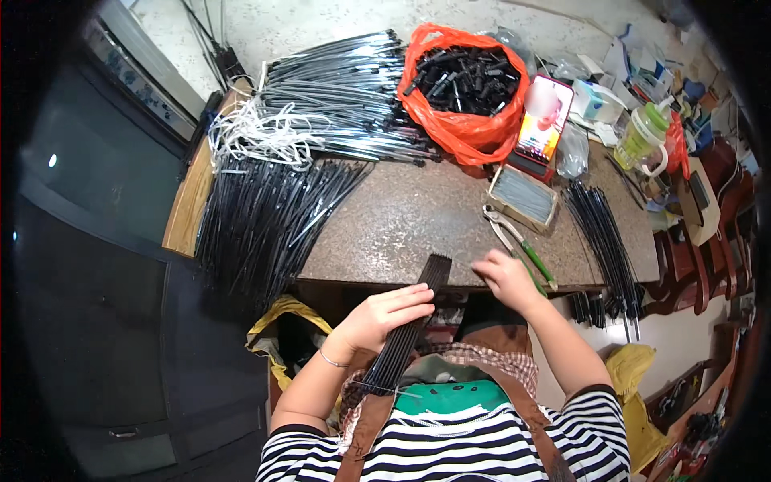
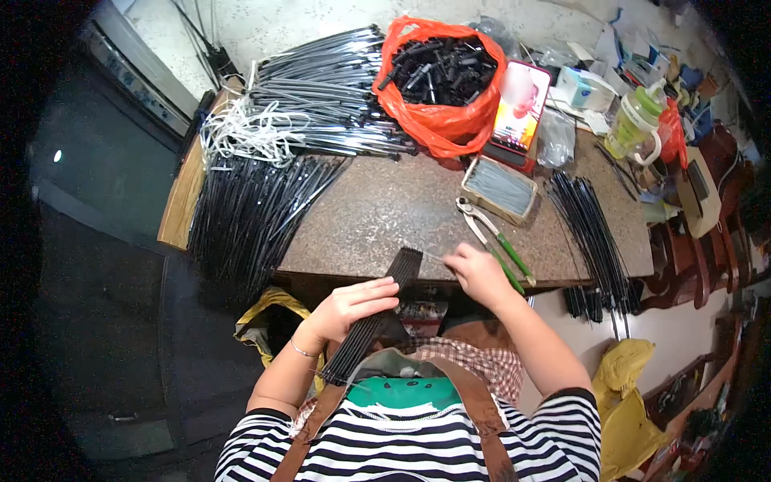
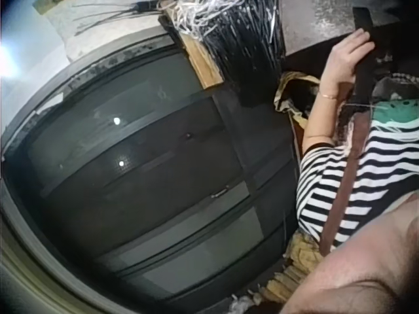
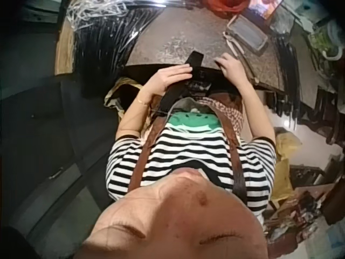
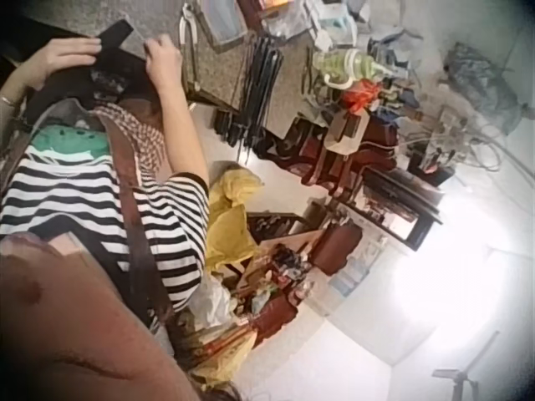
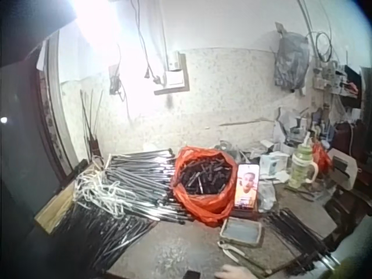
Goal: Assembling black rods and cylindrical components at a mechanical workstation.
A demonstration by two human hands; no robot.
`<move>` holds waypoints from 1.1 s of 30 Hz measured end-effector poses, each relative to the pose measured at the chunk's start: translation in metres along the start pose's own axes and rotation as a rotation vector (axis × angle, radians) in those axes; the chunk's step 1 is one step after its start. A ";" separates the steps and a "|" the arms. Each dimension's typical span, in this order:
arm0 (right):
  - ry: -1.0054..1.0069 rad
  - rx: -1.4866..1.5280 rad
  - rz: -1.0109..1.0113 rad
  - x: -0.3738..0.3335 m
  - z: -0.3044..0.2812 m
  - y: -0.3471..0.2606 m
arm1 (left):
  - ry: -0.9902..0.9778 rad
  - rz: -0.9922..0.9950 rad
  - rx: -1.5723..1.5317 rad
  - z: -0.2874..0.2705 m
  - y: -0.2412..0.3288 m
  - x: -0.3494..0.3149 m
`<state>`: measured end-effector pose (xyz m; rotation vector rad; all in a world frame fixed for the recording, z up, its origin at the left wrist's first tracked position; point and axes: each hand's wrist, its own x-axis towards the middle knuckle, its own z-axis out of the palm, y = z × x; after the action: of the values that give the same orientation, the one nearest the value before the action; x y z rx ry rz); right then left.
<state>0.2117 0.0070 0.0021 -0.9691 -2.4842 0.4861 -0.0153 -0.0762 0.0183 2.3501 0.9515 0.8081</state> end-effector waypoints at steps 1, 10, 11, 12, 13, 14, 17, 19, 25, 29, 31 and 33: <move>-0.032 0.084 0.029 -0.005 0.000 -0.004 | -0.004 0.004 -0.014 0.001 0.001 -0.002; 0.005 -0.032 -0.021 0.001 -0.006 0.000 | -0.005 0.013 -0.037 -0.001 0.008 -0.004; 0.031 -0.033 -0.048 0.003 -0.006 0.004 | -0.005 0.012 -0.037 -0.001 0.008 -0.004; 0.057 -0.035 -0.075 0.004 -0.006 0.007 | -0.008 0.009 -0.036 -0.001 0.008 -0.003; 0.058 -0.035 -0.078 0.004 -0.005 0.006 | -0.011 0.006 -0.032 -0.001 0.009 -0.003; 0.003 0.007 -0.111 0.005 -0.004 0.004 | -0.010 0.006 -0.030 -0.001 0.009 -0.004; -0.076 0.032 -0.145 0.011 -0.003 0.002 | -0.019 0.008 -0.018 -0.001 0.008 -0.003; -0.011 -0.046 -0.146 0.018 0.000 -0.002 | -0.006 0.008 -0.010 -0.003 0.007 -0.002; -0.086 0.045 -0.095 0.018 0.010 -0.027 | 0.109 0.143 -0.183 -0.023 0.016 0.017; -0.212 0.166 -0.409 0.038 -0.024 -0.056 | 0.330 0.117 -1.056 -0.035 0.028 0.043; -0.003 0.319 -0.331 0.057 -0.056 -0.074 | 0.544 -0.019 -0.699 -0.036 0.030 0.059; 0.030 0.884 -0.272 0.066 -0.082 -0.092 | 0.496 -0.023 -0.372 -0.040 0.033 0.082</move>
<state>0.1588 0.0032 0.1317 -0.2726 -1.9674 1.2925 0.0212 -0.0295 0.0949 1.8489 0.9142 1.4613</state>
